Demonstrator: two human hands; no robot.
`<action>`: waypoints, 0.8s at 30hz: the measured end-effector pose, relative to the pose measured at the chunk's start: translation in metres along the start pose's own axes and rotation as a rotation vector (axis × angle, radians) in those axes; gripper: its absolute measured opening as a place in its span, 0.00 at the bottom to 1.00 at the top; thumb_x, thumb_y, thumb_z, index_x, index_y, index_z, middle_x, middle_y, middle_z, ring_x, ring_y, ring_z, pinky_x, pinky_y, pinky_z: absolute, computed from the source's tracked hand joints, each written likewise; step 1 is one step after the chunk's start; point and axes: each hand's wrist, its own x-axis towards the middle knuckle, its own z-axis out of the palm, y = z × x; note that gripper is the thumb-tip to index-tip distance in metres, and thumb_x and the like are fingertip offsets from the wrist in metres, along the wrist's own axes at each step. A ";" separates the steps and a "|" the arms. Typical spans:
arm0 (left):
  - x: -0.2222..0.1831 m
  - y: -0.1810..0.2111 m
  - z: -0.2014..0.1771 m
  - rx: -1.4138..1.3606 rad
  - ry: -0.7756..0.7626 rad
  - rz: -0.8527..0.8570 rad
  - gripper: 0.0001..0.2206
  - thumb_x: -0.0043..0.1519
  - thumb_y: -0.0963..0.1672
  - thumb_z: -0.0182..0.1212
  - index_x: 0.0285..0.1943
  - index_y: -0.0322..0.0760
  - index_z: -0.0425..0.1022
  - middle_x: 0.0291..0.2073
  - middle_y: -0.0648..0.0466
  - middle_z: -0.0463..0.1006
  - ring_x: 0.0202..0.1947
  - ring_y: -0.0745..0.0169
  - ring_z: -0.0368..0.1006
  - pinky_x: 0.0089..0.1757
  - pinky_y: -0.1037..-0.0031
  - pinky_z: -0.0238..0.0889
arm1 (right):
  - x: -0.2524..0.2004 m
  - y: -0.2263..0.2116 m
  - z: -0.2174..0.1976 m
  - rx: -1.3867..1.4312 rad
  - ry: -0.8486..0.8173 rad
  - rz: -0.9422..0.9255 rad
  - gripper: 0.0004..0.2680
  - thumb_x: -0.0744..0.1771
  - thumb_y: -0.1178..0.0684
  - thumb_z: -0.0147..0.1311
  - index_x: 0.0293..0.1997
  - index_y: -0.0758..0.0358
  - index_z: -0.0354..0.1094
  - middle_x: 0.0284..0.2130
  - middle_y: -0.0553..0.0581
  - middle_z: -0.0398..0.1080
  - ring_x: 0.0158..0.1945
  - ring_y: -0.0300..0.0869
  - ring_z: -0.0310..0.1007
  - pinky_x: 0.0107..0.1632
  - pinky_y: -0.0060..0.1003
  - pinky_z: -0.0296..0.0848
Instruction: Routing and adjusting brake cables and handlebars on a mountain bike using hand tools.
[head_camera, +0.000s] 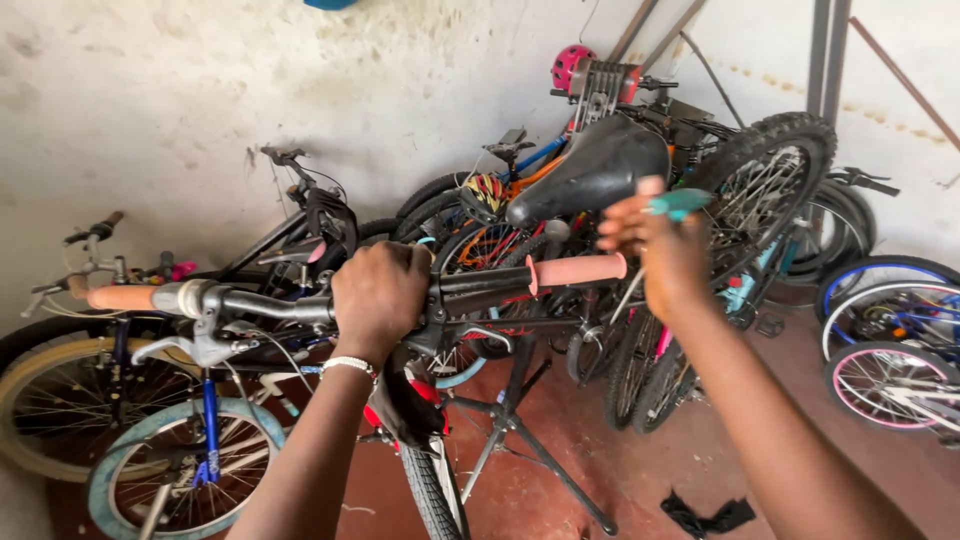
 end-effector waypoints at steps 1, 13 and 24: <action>-0.001 0.000 -0.002 0.006 0.004 0.001 0.20 0.56 0.49 0.44 0.16 0.38 0.75 0.09 0.45 0.69 0.15 0.43 0.70 0.25 0.65 0.63 | 0.006 -0.003 -0.009 0.007 -0.001 -0.001 0.14 0.69 0.48 0.38 0.33 0.65 0.69 0.22 0.59 0.71 0.23 0.41 0.73 0.26 0.30 0.70; -0.003 -0.007 0.000 -0.038 -0.054 0.004 0.21 0.55 0.51 0.45 0.14 0.37 0.74 0.09 0.44 0.68 0.14 0.44 0.68 0.25 0.67 0.61 | 0.010 -0.015 0.057 0.297 0.227 0.095 0.18 0.67 0.41 0.45 0.21 0.66 0.62 0.07 0.53 0.48 0.08 0.37 0.43 0.12 0.29 0.45; -0.009 -0.008 -0.001 -0.087 -0.070 -0.003 0.21 0.58 0.50 0.43 0.17 0.39 0.76 0.11 0.44 0.71 0.18 0.42 0.70 0.29 0.67 0.64 | 0.026 -0.008 -0.016 0.027 0.322 0.009 0.15 0.69 0.38 0.41 0.28 0.56 0.64 0.11 0.44 0.52 0.10 0.29 0.48 0.14 0.22 0.50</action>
